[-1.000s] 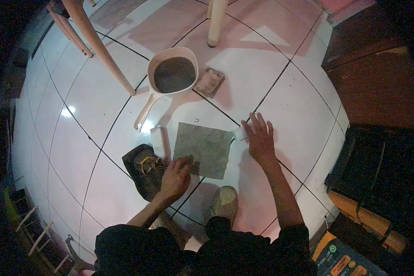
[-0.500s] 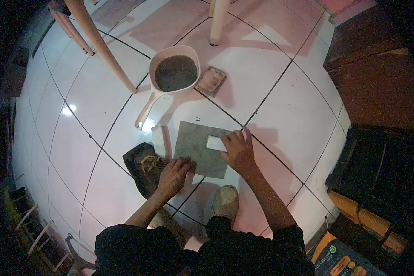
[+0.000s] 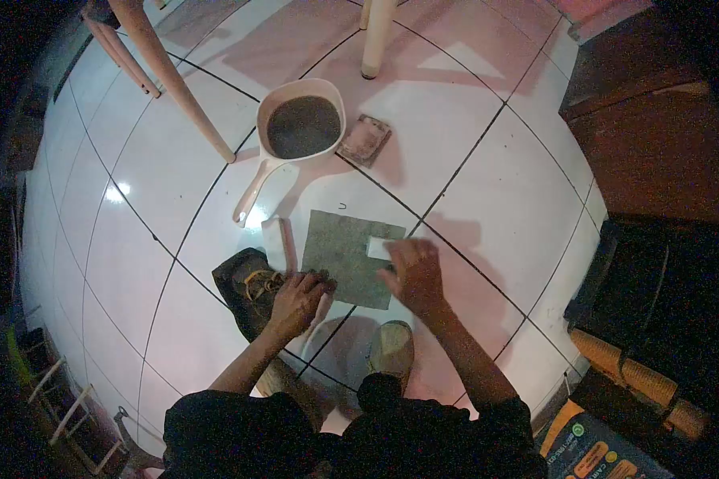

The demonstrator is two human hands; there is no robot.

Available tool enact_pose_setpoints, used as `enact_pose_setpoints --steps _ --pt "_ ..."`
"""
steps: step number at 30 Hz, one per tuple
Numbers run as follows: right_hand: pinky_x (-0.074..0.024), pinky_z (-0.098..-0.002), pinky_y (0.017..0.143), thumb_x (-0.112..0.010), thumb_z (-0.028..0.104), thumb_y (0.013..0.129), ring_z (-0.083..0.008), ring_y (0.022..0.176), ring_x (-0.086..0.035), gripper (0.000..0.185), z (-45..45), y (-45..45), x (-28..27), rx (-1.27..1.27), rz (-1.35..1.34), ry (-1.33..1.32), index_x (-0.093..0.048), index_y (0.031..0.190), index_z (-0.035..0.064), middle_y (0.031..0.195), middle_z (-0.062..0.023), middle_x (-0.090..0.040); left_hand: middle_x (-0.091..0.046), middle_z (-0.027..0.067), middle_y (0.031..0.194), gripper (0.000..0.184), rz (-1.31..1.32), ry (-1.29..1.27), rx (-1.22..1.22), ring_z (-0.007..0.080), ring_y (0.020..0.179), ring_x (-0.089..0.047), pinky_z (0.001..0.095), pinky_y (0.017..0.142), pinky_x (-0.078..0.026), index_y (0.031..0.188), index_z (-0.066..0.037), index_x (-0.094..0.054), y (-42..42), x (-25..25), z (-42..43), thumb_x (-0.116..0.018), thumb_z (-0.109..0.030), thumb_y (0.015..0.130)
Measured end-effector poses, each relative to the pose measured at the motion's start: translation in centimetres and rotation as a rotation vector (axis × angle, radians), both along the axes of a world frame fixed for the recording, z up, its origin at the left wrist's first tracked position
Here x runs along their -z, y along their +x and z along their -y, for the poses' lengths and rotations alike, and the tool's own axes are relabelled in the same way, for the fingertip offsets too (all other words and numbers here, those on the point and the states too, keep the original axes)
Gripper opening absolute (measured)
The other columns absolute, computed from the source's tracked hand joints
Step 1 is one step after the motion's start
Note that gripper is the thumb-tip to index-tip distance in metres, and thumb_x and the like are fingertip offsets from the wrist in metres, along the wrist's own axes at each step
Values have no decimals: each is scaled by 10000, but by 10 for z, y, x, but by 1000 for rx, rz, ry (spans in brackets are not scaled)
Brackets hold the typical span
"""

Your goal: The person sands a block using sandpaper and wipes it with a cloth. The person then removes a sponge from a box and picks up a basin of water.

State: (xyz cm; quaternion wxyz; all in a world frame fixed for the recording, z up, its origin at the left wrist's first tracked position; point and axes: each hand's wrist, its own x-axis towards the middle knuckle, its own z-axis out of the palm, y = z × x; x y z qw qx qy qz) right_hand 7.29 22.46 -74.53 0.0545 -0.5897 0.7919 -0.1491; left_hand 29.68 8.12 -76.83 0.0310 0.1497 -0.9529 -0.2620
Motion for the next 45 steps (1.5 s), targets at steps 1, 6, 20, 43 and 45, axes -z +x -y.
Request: enact_pose_setpoints --steps 1,6,20,43,45 --pt "-342 -508 977 -733 271 714 -306 1018 -515 442 -7 9 2 -22 28 -14 -581 1075 67 1027 -124 -560 -572 68 1089 287 -9 11 -2 269 1006 -544 387 866 -467 1070 -96 -600 -1 -1 1 -587 -100 784" --pt "-405 -432 828 -714 219 715 -300 908 -518 281 -28 47 23 -207 107 51 -593 901 46 910 -111 -554 -580 109 1050 281 14 -1 12 302 985 -545 413 856 -460 1062 -52 -582 -6 -3 4 -608 -91 786" --pt "-463 -432 827 -640 73 774 -343 902 -589 235 8 -20 9 199 445 -159 -593 1002 41 907 -165 -620 -644 63 847 161 -32 -138 24 276 858 -585 414 734 -484 951 -94 -609 -80 -23 63 -600 -108 791" --pt "-376 -415 901 -760 170 660 -265 1004 -510 504 11 -6 8 -16 60 -79 -582 1120 65 1079 -76 -550 -613 100 1015 359 -149 67 2 292 950 -574 417 847 -452 1161 -76 -563 -72 14 24 -605 -111 806" --pt "-375 -414 907 -753 150 661 -263 1006 -509 515 11 -7 9 -26 63 -77 -581 1139 69 1084 -76 -549 -617 96 999 338 -104 70 -6 293 945 -573 420 833 -454 1152 -80 -571 -71 10 31 -599 -110 816"
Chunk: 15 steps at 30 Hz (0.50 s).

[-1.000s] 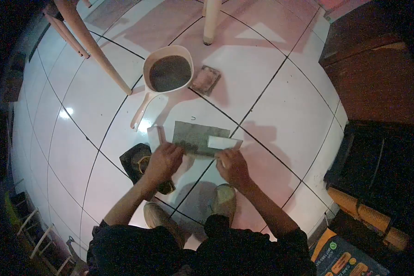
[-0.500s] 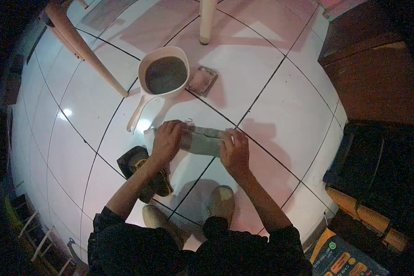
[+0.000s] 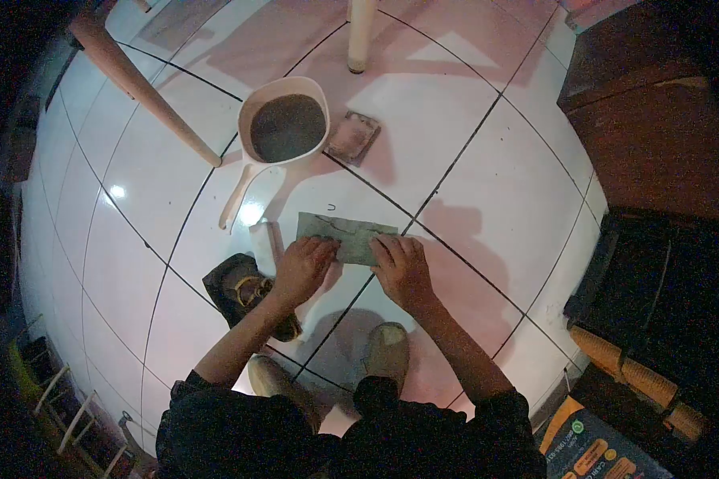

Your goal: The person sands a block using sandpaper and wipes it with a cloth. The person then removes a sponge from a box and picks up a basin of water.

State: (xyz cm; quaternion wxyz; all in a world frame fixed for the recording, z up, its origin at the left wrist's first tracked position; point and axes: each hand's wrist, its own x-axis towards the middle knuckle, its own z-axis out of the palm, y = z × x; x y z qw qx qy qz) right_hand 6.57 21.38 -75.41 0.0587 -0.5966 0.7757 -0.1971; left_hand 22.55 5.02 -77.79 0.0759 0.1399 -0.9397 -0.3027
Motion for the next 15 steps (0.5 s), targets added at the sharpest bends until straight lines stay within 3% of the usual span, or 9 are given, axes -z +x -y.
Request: enact_pose_setpoints --steps 9,11,15 --pt "-432 -423 880 -683 22 702 -281 1008 -536 397 -8 -8 23 -96 -14 -119 -645 1092 82 1083 -96 -568 -581 82 860 250 83 -198 -138 284 817 -568 441 705 -464 1039 -95 -581 1 9 12 -576 -108 789" --pt "-441 -443 898 -640 36 756 -300 1044 -540 351 -10 -9 27 -107 56 -116 -646 1103 89 1108 -117 -572 -578 78 882 236 128 -221 -129 282 823 -562 440 742 -464 1026 -93 -576 3 5 14 -584 -122 792" --pt "-461 -440 856 -683 -25 686 -298 1017 -559 404 -6 -12 23 -108 99 -125 -652 1072 91 1069 -111 -575 -580 77 988 263 61 -214 -120 281 896 -557 415 824 -452 1049 -98 -575 3 -2 14 -618 -179 802"
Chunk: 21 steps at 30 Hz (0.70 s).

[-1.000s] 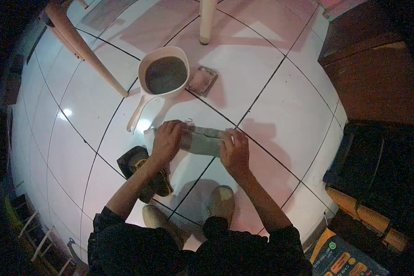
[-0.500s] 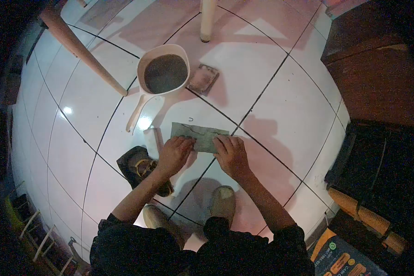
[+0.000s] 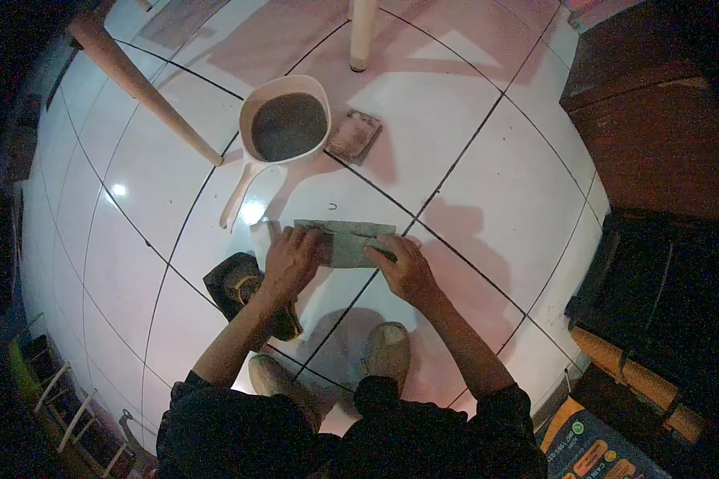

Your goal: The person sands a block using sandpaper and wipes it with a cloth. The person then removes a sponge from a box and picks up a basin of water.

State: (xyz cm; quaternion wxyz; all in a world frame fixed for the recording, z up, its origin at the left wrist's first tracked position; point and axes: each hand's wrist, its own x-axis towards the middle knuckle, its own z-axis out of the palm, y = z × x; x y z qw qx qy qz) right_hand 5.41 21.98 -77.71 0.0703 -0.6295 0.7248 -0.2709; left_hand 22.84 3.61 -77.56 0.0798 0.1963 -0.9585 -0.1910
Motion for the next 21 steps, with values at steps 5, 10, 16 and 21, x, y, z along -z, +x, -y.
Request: enact_pose_setpoints --steps 5,10,16,21 --pt "-460 -431 884 -657 19 744 -295 1019 -562 357 2 -5 -6 -61 0 24 -638 1094 86 1086 -122 -580 -563 94 1107 400 -83 127 184 288 1001 -545 405 854 -446 1133 -86 -562 1 -8 -13 -659 -307 814" --pt "-450 -435 886 -666 41 745 -298 1030 -556 314 1 -7 -3 -67 3 21 -628 1057 56 1100 -116 -580 -557 95 1125 429 9 136 164 286 1002 -543 414 842 -447 1159 -79 -556 7 1 -15 -660 -321 821" --pt "-407 -455 909 -697 108 735 -303 1056 -536 375 2 -5 -11 -12 104 33 -603 1094 56 1115 -116 -581 -544 108 1148 316 16 124 91 289 1021 -520 409 861 -428 1122 -64 -554 5 4 -9 -588 -148 819" --pt "-392 -450 892 -686 100 733 -294 1009 -529 407 7 -1 -11 125 155 32 -582 1125 60 1054 -110 -579 -522 120 1181 376 -39 13 39 303 1073 -498 415 902 -405 1125 -65 -554 -7 6 1 -571 -74 749"
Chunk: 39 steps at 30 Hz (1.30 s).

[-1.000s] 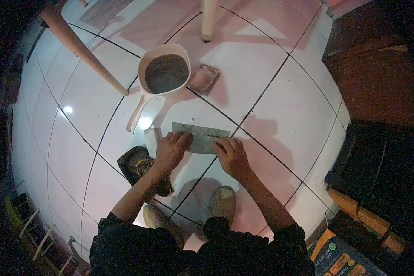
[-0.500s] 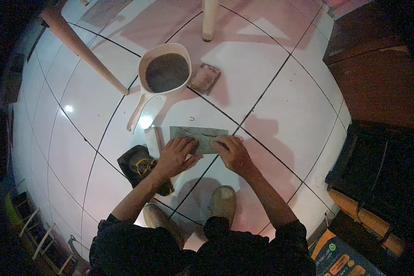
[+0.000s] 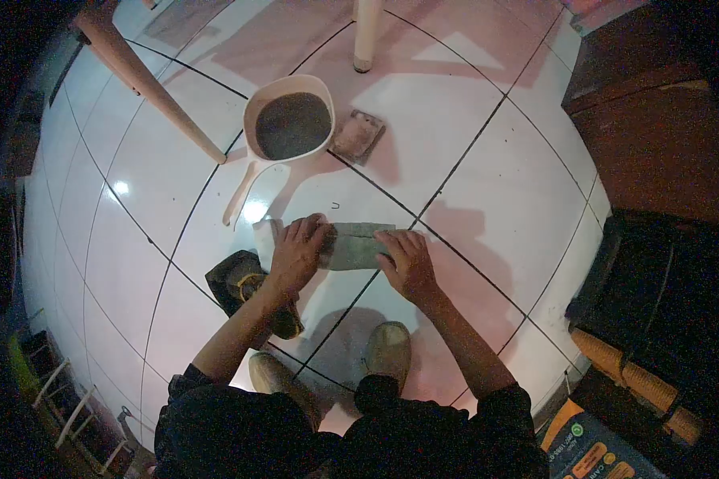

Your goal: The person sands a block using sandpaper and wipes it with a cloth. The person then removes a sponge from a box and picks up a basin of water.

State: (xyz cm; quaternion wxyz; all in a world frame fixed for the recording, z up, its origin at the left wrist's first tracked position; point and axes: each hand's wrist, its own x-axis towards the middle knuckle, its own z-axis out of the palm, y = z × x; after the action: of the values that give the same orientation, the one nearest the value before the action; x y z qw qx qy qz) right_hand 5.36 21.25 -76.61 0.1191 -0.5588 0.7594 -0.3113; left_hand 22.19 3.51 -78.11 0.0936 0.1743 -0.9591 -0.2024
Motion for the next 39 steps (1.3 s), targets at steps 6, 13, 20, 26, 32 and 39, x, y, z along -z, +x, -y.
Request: enact_pose_setpoints --steps 6,13,20,26,32,39 --pt "-391 -430 859 -672 38 722 -288 938 -524 397 0 6 5 -27 -113 -22 -587 1109 61 969 -105 -556 -521 110 1206 422 33 34 43 308 1104 -497 435 940 -400 1172 -112 -548 10 2 -2 -599 -59 756" --pt "-399 -428 817 -666 21 711 -285 900 -517 295 8 6 -7 -6 -87 14 -621 1001 50 910 -98 -532 -514 97 1230 363 -11 36 100 286 1169 -461 447 986 -359 1121 -123 -575 4 0 -2 -596 -81 761" --pt "-409 -432 855 -678 13 695 -264 944 -534 153 4 14 0 -71 -269 -111 -594 820 40 956 -87 -564 -490 102 1286 312 -57 53 216 291 1273 -400 479 1071 -296 1088 -119 -575 -5 -3 -10 -630 -131 780" --pt "-416 -431 872 -661 -13 687 -261 902 -554 134 -3 23 -4 -79 -294 -169 -583 788 29 886 -81 -587 -569 72 1094 265 -110 9 252 265 1133 -494 460 1046 -326 1038 -100 -570 7 -5 -17 -632 -149 784" --pt "-438 -401 833 -686 6 664 -260 874 -556 154 -29 34 2 -155 -270 -113 -614 798 27 871 -83 -588 -589 64 981 302 -10 -15 294 237 981 -549 415 950 -397 1088 -99 -571 40 -15 -41 -617 -165 796" --pt "-442 -428 855 -722 80 681 -281 972 -559 303 -65 40 6 -247 -136 -14 -636 969 39 974 -98 -597 -582 100 1114 419 113 123 378 255 1001 -557 417 911 -429 1249 -80 -534 93 5 -79 -564 -130 834"
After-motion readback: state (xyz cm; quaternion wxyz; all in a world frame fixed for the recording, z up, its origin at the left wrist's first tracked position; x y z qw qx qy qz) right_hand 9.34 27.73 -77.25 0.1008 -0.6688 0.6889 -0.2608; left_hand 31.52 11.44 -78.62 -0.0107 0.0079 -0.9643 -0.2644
